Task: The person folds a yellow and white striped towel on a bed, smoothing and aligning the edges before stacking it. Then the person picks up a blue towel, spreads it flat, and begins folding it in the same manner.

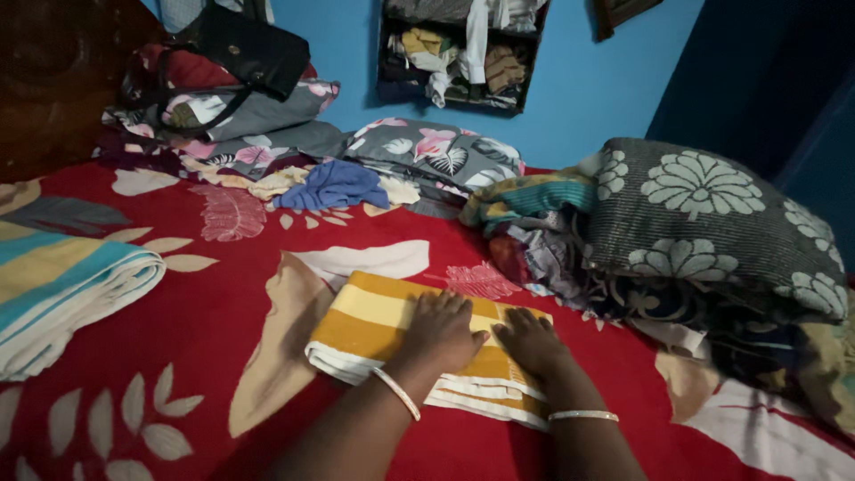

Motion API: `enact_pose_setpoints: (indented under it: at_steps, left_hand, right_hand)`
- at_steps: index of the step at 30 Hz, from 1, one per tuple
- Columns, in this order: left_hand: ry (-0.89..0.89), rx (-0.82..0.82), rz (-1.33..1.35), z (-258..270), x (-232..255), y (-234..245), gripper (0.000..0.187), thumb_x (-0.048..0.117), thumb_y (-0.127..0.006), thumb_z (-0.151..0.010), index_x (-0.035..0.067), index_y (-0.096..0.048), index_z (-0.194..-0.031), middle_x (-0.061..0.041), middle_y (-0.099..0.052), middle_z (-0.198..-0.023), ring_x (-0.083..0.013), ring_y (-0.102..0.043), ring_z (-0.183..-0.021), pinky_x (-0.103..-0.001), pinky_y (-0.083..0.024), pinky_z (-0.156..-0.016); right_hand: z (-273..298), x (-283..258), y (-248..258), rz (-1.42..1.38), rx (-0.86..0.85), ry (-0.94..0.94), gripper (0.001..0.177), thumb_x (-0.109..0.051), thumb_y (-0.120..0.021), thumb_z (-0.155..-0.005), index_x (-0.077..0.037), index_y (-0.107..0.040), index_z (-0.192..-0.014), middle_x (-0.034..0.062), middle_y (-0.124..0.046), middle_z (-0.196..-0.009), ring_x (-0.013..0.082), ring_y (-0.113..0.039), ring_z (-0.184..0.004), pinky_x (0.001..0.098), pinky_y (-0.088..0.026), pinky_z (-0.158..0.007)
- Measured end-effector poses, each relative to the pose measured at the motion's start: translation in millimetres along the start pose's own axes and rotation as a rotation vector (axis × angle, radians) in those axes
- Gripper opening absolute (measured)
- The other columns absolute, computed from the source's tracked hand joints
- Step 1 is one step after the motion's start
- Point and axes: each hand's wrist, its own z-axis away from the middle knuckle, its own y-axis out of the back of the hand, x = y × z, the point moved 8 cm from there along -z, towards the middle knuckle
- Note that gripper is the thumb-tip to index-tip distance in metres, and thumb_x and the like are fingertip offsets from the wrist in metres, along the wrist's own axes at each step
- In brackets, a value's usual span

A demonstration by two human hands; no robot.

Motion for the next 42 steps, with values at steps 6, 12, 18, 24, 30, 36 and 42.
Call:
enact_pose_setpoints:
  at_steps: [6, 12, 18, 24, 30, 36, 42]
  left_hand:
    - [0.194, -0.137, 0.006, 32, -35, 25, 0.084, 0.068, -0.039, -0.099, 0.011, -0.03, -0.159, -0.01, -0.022, -0.169, -0.0297, -0.017, -0.157, -0.056, -0.013, -0.125]
    - [0.478, -0.16, 0.003, 54, -98, 48, 0.089, 0.073, -0.041, -0.095, 0.017, -0.024, -0.161, -0.003, -0.015, -0.172, -0.0249, -0.01, -0.159, -0.063, -0.012, -0.123]
    - [0.695, -0.069, 0.144, 75, -164, 59, 0.076, 0.055, -0.044, -0.095, 0.015, -0.031, -0.158, -0.008, -0.026, -0.166, -0.0294, -0.026, -0.15, -0.061, -0.025, -0.117]
    - [0.608, 0.222, 0.093, 49, -167, 45, 0.058, 0.029, -0.044, -0.097, 0.009, -0.041, -0.151, -0.014, -0.04, -0.157, -0.0344, -0.044, -0.138, -0.055, -0.037, -0.11]
    - [0.094, -0.061, -0.037, -33, -33, -9, 0.055, 0.033, -0.051, -0.099, 0.014, -0.048, -0.15, -0.007, -0.04, -0.163, -0.0264, -0.036, -0.151, -0.055, -0.03, -0.121]
    - [0.203, -0.246, 0.038, -24, -28, -10, 0.082, 0.069, -0.046, -0.095, 0.024, -0.03, -0.161, 0.001, -0.019, -0.172, -0.027, -0.015, -0.159, -0.068, -0.009, -0.123]
    - [0.324, -0.273, 0.026, -7, -79, 6, 0.087, 0.078, -0.046, -0.091, 0.03, -0.031, -0.162, 0.002, -0.014, -0.174, -0.0259, -0.008, -0.161, -0.068, -0.003, -0.124]
  right_hand:
    - [-2, 7, -4, -0.073, -0.005, -0.057, 0.071, -0.058, -0.037, -0.101, -0.012, -0.038, -0.155, 0.0085, -0.034, -0.165, 0.0232, -0.021, -0.157, 0.0457, -0.014, -0.128]
    - [0, 4, -5, -0.042, -0.042, -0.039, 0.074, -0.059, -0.034, -0.102, -0.011, -0.033, -0.157, 0.0074, -0.027, -0.168, 0.0229, -0.015, -0.158, 0.0441, -0.01, -0.128]
    - [11, -5, 10, -0.101, -0.062, -0.076, 0.073, -0.057, -0.036, -0.102, -0.011, -0.033, -0.158, 0.0097, -0.027, -0.168, 0.0248, -0.015, -0.159, 0.0439, -0.008, -0.129]
    - [11, -11, 5, 0.101, -0.082, 0.022, 0.056, -0.053, -0.033, -0.103, -0.025, -0.049, -0.148, 0.005, -0.029, -0.168, 0.0275, -0.018, -0.158, 0.0501, -0.013, -0.128]
    - [-4, 2, -14, 0.243, -0.073, 0.075, 0.051, -0.051, -0.033, -0.103, -0.029, -0.051, -0.146, 0.007, -0.028, -0.167, 0.0305, -0.018, -0.157, 0.0545, -0.018, -0.125]
    - [-10, 12, -18, 0.11, -0.032, 0.087, 0.054, -0.053, -0.034, -0.104, -0.024, -0.049, -0.147, 0.0084, -0.027, -0.167, 0.0287, -0.017, -0.157, 0.0524, -0.015, -0.125]
    - [-8, 18, -15, -0.058, 0.015, -0.035, 0.072, -0.056, -0.039, -0.102, -0.009, -0.036, -0.155, 0.0113, -0.029, -0.165, 0.0265, -0.018, -0.156, 0.0462, -0.012, -0.126]
